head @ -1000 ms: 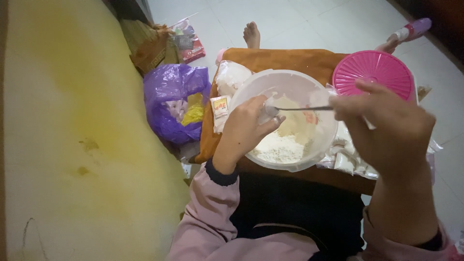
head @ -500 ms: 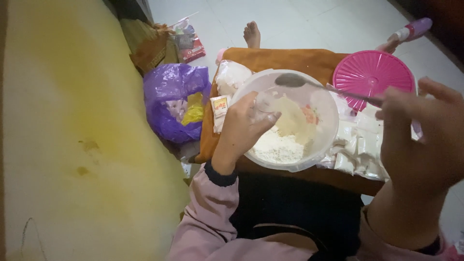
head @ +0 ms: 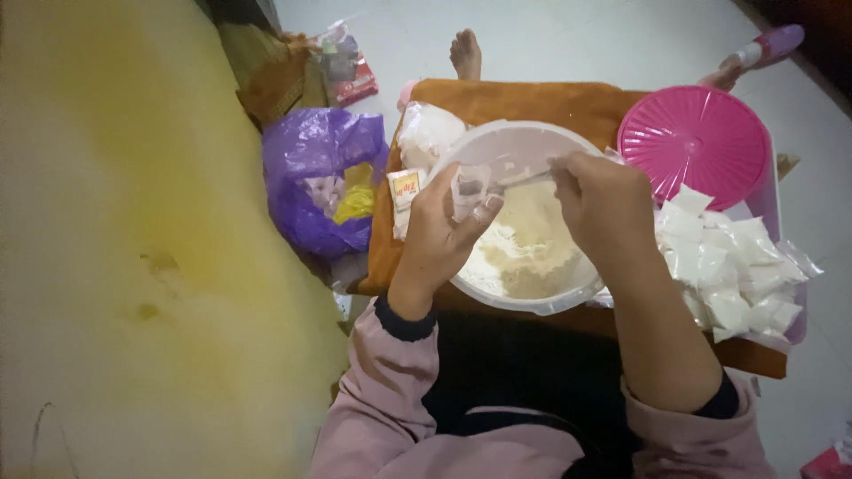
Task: Scooping white powder from a bowl into small plastic bags using a spoon at a natural pace.
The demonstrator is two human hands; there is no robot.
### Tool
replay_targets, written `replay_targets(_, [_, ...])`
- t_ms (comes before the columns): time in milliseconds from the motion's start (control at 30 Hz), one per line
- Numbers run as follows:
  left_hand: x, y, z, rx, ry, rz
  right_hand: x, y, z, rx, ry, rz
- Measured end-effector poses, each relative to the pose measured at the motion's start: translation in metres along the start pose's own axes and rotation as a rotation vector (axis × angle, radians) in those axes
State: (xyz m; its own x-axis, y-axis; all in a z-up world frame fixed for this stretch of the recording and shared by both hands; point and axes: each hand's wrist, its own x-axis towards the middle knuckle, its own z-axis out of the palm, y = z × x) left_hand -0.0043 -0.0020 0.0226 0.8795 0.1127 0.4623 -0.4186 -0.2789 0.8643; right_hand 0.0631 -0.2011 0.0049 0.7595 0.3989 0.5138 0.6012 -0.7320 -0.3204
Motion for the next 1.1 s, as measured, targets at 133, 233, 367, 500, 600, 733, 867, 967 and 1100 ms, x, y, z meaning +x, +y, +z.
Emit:
replay_targets(133, [-0.003, -0.004, 0.0, -0.007, 0.024, -0.009, -0.001, -0.001, -0.001, -0.027, -0.075, 0.001])
replay_targets(233, [-0.005, -0.009, 0.0, 0.003, 0.029, -0.018, 0.004, -0.01, -0.006, 0.03, -0.148, 0.052])
replay_targets(367, [-0.005, -0.012, 0.001, 0.013, 0.029, 0.016, 0.013, -0.019, -0.017, 0.009, -0.297, 0.084])
replay_targets(500, [-0.005, -0.011, 0.0, 0.009, 0.026, 0.008, 0.015, -0.014, -0.011, 0.018, -0.412, 0.063])
replay_targets(600, [-0.005, -0.017, 0.001, 0.007, 0.027, -0.006, 0.019, -0.019, -0.012, 0.085, -0.438, 0.086])
replay_targets(733, [-0.006, -0.016, 0.001, 0.017, 0.021, 0.012, 0.022, -0.021, -0.015, 0.099, -0.474, 0.124])
replay_targets(867, [-0.005, -0.014, 0.0, 0.004, 0.017, -0.007, 0.022, -0.023, -0.017, 0.114, -0.476, 0.153])
replay_targets(967, [-0.005, -0.015, 0.001, 0.003, 0.015, -0.003, 0.023, -0.027, -0.02, 0.115, -0.497, 0.172])
replay_targets(1100, [-0.005, -0.018, 0.001, 0.013, 0.004, 0.025, 0.02, -0.023, -0.019, 0.129, -0.479, 0.166])
